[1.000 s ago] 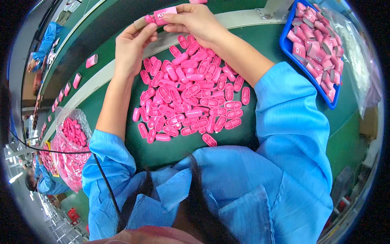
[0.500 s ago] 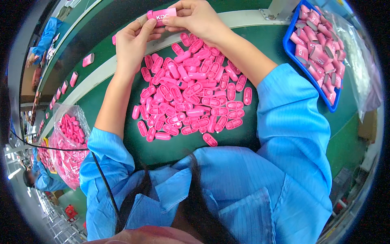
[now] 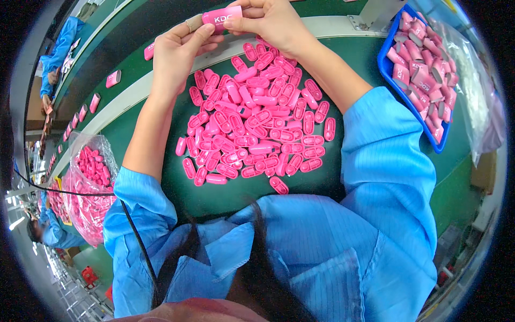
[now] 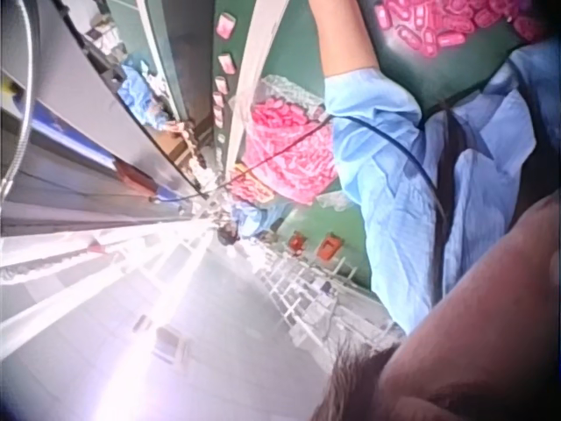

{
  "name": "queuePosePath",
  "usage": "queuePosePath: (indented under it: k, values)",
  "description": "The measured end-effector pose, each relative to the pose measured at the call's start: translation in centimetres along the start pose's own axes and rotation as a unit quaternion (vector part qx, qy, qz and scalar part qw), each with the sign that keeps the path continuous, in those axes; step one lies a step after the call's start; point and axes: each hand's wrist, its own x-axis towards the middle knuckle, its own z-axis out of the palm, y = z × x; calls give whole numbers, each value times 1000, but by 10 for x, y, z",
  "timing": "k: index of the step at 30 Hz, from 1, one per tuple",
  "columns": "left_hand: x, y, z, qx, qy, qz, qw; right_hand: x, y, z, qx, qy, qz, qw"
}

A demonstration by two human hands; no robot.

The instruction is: The person assembles small pink plastic components by hand on a green workbench. They pick up two separate pieces, snap them together to form a single unit, and place the finished item onto a moving conveyor belt. The process is repeated continuously as the person refills their supply from a nearby bag.

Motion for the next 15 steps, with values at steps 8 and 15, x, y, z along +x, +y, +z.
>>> queuePosePath:
  k: [8,15]
  values:
    - [-7,-6,10,260,78,189,944,-9,-12,21,28,10,-43,999]
    - [5,-13,-12,398,-14,122,909,13,-10,6,-217,-21,15,976]
